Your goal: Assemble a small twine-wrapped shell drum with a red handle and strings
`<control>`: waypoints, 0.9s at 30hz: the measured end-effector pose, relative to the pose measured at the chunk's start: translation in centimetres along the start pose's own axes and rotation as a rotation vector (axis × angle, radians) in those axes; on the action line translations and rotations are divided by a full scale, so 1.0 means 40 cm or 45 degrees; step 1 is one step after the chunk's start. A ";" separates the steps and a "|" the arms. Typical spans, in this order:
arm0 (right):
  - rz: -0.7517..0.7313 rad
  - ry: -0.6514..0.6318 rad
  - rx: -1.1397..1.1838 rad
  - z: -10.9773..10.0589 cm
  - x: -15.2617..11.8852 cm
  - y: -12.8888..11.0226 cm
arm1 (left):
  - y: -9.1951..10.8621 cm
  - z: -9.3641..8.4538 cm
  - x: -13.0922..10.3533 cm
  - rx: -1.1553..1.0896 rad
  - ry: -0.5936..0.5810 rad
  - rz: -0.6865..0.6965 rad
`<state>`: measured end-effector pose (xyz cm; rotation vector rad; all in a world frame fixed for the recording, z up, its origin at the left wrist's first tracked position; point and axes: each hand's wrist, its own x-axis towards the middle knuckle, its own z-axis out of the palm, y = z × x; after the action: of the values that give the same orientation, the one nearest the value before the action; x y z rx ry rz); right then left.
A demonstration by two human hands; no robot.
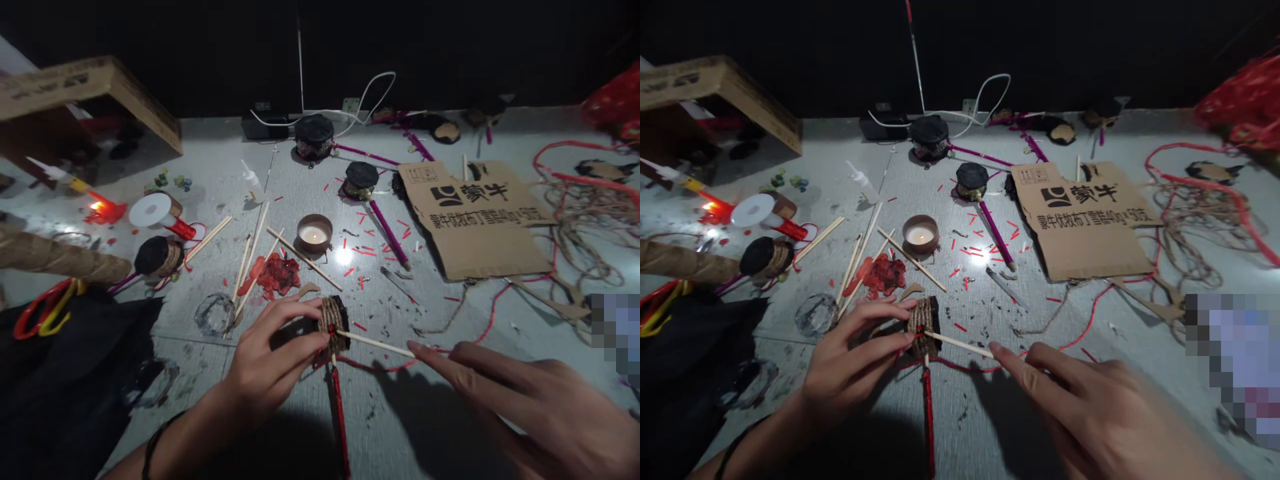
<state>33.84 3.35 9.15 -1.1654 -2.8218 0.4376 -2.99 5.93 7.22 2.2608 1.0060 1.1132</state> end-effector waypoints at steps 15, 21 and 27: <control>0.006 0.077 -0.080 -0.005 -0.020 -0.004 | 0.003 -0.007 0.012 0.090 -0.014 0.030; 0.010 0.043 -0.074 0.009 -0.018 -0.006 | 0.004 -0.009 0.014 0.103 -0.013 0.042; 0.037 0.088 -0.070 0.049 -0.048 0.003 | 0.007 -0.011 0.016 0.102 -0.010 0.038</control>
<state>34.96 1.62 7.36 -1.2087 -2.7777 0.3167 -2.98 6.26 7.96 2.3488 1.0343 1.0937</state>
